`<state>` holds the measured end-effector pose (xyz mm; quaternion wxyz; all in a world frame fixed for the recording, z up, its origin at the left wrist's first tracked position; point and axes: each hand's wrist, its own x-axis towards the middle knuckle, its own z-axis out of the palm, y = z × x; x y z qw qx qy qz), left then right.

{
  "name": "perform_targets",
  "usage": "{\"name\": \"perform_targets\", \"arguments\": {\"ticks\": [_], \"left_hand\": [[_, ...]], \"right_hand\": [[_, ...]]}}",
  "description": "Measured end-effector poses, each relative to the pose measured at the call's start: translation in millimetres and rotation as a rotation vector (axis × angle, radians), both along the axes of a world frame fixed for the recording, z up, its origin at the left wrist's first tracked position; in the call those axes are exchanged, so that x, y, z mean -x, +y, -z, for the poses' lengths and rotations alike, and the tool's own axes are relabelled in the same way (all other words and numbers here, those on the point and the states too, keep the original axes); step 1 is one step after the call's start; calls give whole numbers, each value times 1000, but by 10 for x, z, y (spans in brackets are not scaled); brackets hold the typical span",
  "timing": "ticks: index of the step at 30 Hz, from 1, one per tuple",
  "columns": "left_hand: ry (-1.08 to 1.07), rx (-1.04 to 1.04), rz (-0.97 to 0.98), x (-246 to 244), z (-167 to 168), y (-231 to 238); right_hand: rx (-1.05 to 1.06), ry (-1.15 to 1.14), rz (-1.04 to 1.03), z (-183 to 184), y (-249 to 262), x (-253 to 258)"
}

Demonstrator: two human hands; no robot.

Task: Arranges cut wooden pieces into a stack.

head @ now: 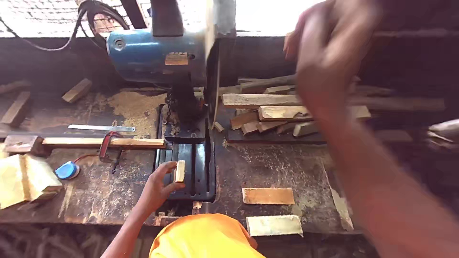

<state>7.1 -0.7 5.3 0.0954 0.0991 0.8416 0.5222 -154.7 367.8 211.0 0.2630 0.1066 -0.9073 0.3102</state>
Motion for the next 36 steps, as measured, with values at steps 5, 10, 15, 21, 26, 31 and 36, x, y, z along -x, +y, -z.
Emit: {"name": "perform_targets", "arguments": {"ticks": [5, 10, 15, 21, 26, 31, 36], "left_hand": [[-80, -158, -68, -89, -312, 85], [-67, -145, -15, -86, -453, 189], [-83, -9, -7, -193, -256, 265], [-146, 150, 121, -221, 10, 488], [-200, 178, 227, -161, 144, 810], [-166, 246, 327, 17, 118, 1305], [40, 362, 452, 231, -138, 2145]], "right_hand": [[-93, -561, -192, 2207, -358, -99], [-416, -537, -68, 2763, -816, -145], [-282, -426, -221, 2854, -643, -402], [187, -692, -371, 2378, 177, -1263], [855, -428, 416, 2192, 1478, -1853], [289, -563, 284, 2232, 1756, -2708], [-138, -648, -38, 2646, 1101, -3388]]}}
